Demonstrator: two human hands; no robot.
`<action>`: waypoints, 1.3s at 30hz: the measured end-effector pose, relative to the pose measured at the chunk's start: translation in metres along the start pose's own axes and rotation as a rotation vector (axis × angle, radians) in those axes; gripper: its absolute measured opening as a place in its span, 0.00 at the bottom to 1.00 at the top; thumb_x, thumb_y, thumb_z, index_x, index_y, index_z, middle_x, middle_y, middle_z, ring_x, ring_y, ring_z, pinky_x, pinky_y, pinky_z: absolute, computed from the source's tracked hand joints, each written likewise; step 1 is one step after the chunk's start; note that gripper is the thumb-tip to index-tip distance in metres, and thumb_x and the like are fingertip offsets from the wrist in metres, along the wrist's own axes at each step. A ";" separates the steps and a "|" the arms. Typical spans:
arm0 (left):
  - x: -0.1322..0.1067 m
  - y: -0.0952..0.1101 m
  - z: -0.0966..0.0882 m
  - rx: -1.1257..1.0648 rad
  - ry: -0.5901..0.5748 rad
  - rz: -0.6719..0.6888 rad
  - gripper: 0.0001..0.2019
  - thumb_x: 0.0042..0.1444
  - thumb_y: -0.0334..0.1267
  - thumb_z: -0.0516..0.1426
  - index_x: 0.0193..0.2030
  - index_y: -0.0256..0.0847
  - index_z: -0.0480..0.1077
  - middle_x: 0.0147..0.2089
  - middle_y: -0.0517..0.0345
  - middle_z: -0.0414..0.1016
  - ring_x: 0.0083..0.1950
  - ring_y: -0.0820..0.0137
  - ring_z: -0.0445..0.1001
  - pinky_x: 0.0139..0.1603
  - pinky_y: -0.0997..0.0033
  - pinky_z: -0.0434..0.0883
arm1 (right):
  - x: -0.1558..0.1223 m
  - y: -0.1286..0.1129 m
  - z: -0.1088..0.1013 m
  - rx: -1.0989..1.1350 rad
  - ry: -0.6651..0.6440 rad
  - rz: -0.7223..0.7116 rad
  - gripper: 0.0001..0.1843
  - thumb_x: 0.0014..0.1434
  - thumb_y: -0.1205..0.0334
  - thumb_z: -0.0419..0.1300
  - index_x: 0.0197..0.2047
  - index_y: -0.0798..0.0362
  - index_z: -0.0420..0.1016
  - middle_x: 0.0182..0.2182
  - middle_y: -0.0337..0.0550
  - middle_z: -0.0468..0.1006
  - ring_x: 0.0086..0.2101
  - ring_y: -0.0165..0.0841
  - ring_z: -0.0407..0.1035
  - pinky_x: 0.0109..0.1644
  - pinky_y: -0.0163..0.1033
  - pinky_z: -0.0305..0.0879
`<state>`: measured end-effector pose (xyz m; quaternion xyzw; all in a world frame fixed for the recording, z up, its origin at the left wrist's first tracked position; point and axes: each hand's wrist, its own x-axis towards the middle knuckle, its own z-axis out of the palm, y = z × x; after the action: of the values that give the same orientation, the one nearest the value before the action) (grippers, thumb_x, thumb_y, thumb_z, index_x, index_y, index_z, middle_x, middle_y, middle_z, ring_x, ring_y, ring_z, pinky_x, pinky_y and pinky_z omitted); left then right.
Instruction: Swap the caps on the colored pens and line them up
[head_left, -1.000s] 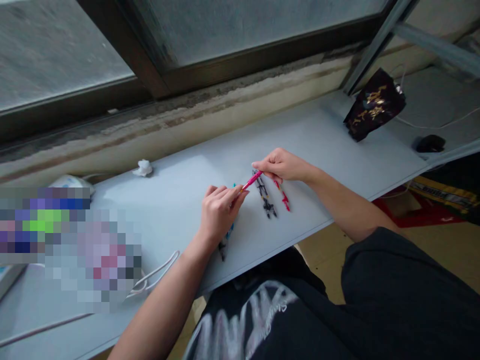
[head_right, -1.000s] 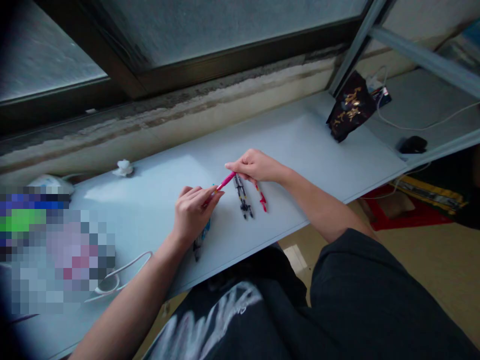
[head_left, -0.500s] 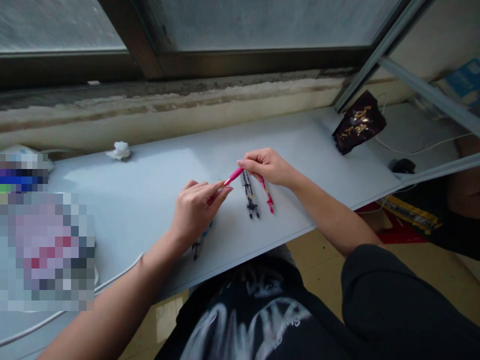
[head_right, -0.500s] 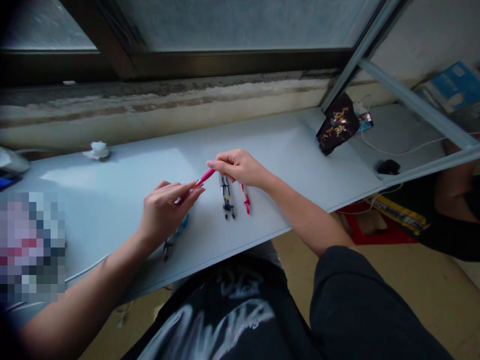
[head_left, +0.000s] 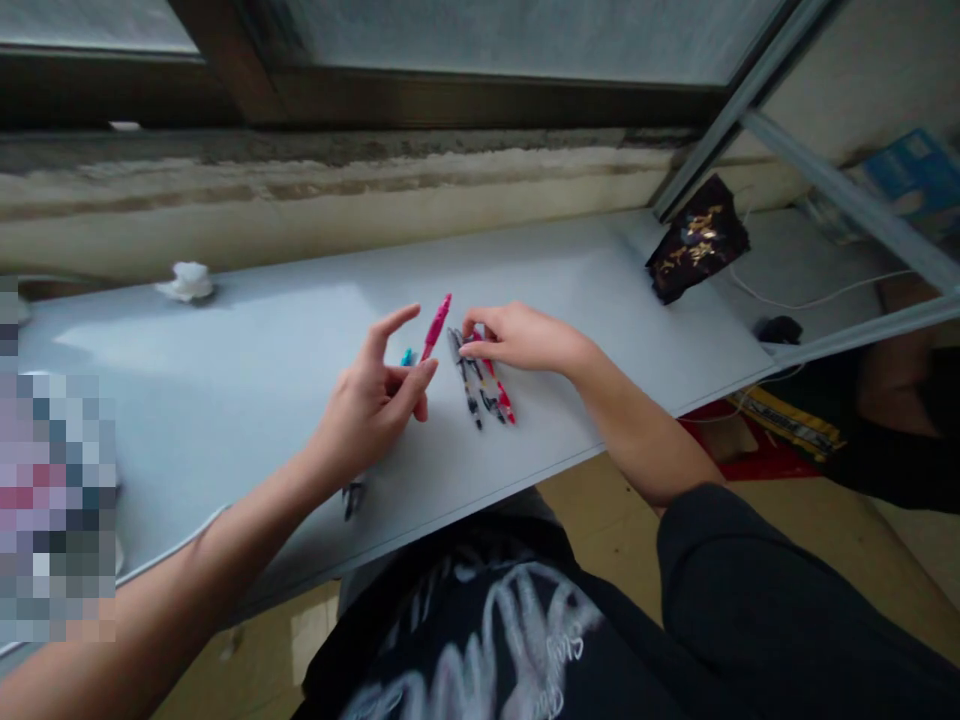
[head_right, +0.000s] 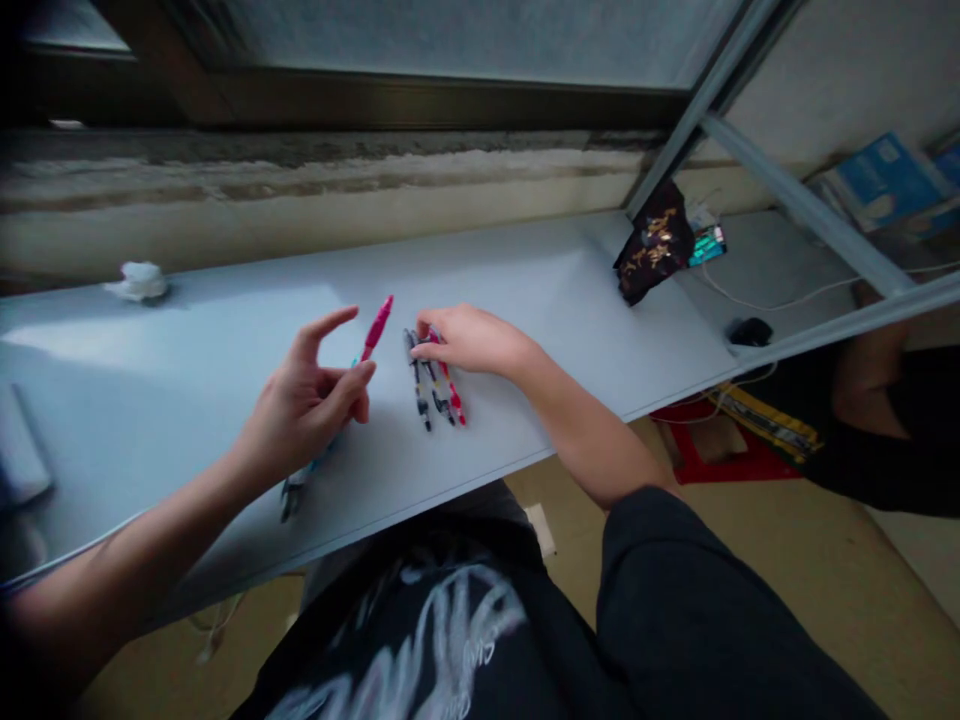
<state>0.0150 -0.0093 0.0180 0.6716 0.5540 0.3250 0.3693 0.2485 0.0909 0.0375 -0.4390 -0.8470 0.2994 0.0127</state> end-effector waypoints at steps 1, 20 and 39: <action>0.000 -0.001 -0.003 0.015 -0.003 -0.002 0.35 0.73 0.54 0.57 0.81 0.42 0.56 0.24 0.68 0.77 0.19 0.71 0.67 0.26 0.74 0.66 | 0.001 -0.002 0.001 -0.005 -0.003 -0.009 0.15 0.73 0.56 0.67 0.57 0.55 0.80 0.39 0.45 0.83 0.38 0.35 0.73 0.45 0.37 0.61; -0.012 -0.034 -0.009 0.159 -0.069 0.347 0.11 0.73 0.44 0.57 0.42 0.43 0.78 0.23 0.68 0.75 0.19 0.76 0.69 0.25 0.79 0.67 | 0.026 -0.017 0.025 0.067 0.044 -0.181 0.24 0.76 0.63 0.62 0.70 0.61 0.66 0.33 0.39 0.78 0.36 0.37 0.72 0.46 0.39 0.65; -0.026 -0.030 -0.002 0.102 -0.116 0.388 0.10 0.74 0.37 0.59 0.58 0.47 0.76 0.43 0.58 0.83 0.39 0.70 0.82 0.45 0.72 0.77 | -0.006 -0.024 0.021 0.356 0.167 -0.082 0.15 0.77 0.61 0.49 0.43 0.55 0.75 0.32 0.40 0.76 0.33 0.32 0.68 0.43 0.38 0.60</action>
<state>-0.0069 -0.0314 -0.0076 0.8010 0.4080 0.3225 0.2966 0.2285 0.0650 0.0339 -0.4185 -0.7939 0.4061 0.1723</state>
